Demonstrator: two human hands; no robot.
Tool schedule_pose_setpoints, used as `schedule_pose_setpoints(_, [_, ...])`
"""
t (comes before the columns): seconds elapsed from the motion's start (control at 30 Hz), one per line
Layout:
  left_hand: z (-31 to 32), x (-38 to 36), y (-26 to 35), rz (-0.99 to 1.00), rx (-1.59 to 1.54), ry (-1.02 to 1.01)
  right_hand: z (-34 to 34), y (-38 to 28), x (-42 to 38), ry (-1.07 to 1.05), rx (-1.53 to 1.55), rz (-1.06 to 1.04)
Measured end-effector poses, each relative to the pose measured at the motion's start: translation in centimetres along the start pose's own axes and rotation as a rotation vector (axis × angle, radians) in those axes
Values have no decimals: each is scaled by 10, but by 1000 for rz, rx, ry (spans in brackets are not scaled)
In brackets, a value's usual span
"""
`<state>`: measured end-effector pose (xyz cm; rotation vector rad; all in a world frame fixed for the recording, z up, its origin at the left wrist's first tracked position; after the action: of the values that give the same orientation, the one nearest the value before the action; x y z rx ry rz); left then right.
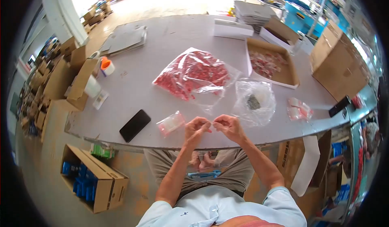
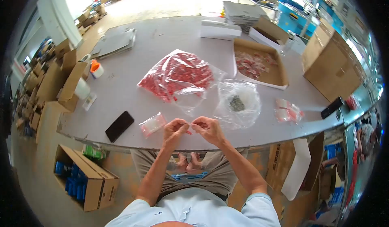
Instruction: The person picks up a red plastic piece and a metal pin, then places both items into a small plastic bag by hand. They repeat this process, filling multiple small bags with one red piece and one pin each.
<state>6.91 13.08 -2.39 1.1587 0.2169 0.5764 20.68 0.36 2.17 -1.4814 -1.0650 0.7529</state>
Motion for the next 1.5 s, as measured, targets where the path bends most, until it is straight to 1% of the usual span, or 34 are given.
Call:
schedule_pose_setpoints(0.17, [1, -1, 1, 9, -40, -36, -1, -3, 0, -45, -11, -3])
schedule_pose_setpoints(0.23, [5, -2, 4, 1, -46, -72, -2, -5, -1, -30, -24, -7])
schedule_pose_setpoints(0.3, [7, -3, 7, -29, -61, -27, -2, -5, -2, -12, -38, -11])
schedule_pose_setpoints(0.33, [7, -3, 6, -36, -65, -49, -1, -3, -3, 1, -34, -33])
schedule_pose_setpoints(0.4, [5, -4, 6, -5, -3, -52, 2, -3, -5, 34, -34, -54])
schedule_pose_setpoints(0.47, [4, -6, 9, 11, -16, -81, 7, -5, -7, 16, -12, -77])
schedule_pose_setpoints(0.53, [3, -6, 9, -1, -15, -34, 7, -6, -6, 17, -4, -55])
schedule_pose_setpoints(0.57, [5, -7, 9, -11, -18, -49, 6, -7, -6, 22, -57, -70])
schedule_pose_setpoints(0.63, [19, -7, 18, 13, -45, 21, 5, -8, -8, 63, -121, -73])
schedule_pose_setpoints(0.67, [21, -6, 16, -5, -57, -21, 5, -7, -8, 55, -121, -103])
schedule_pose_setpoints(0.7, [16, -7, 13, 6, -21, -42, 1, -7, -9, 57, -126, -130])
schedule_pose_setpoints(0.73, [12, -7, 10, 19, 13, -67, -4, -9, -12, 114, -144, -113])
schedule_pose_setpoints(0.8, [10, -6, 8, 22, 73, -80, -2, -14, -17, 52, -181, -173])
schedule_pose_setpoints(0.83, [10, -6, 5, 9, 67, -118, -3, -14, -19, 90, -190, -163])
schedule_pose_setpoints(0.9, [6, -5, 2, 27, 73, -83, 0, -14, -21, 31, -140, -141])
schedule_pose_setpoints(1.03, [4, -7, 0, 5, 86, -111, 2, -13, -25, 49, -144, -154])
schedule_pose_setpoints(1.1, [7, -9, 3, -21, 108, -93, 3, -12, -28, 44, -165, -176])
schedule_pose_setpoints(1.2, [17, -10, 9, -22, 142, -73, 6, -5, -29, 91, -114, -204])
schedule_pose_setpoints(1.27, [4, -5, 2, 15, 257, -82, 4, -9, -31, 111, -44, -144])
schedule_pose_setpoints(1.33, [1, -5, 3, 10, 255, -6, -2, -6, -29, 187, -102, -141])
schedule_pose_setpoints(1.4, [7, -7, 6, 9, 140, -20, -6, -9, -32, 149, -188, -138])
schedule_pose_setpoints(1.43, [4, -8, 7, 16, 152, 22, -6, -9, -32, 109, -170, -146])
schedule_pose_setpoints(1.5, [3, -9, 7, 12, 191, -81, -7, -7, -33, 21, -143, -68])
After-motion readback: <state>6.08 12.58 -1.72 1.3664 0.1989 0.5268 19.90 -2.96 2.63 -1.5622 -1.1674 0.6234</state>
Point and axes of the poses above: each hand's wrist, its own x-axis towards the middle knuckle, its own z-axis out of the palm, y = z × x, the point moved 2 cm from there along x, towards the middle knuckle, and after that the axes turned 8 degrees about -y, right-handed, at the moved point
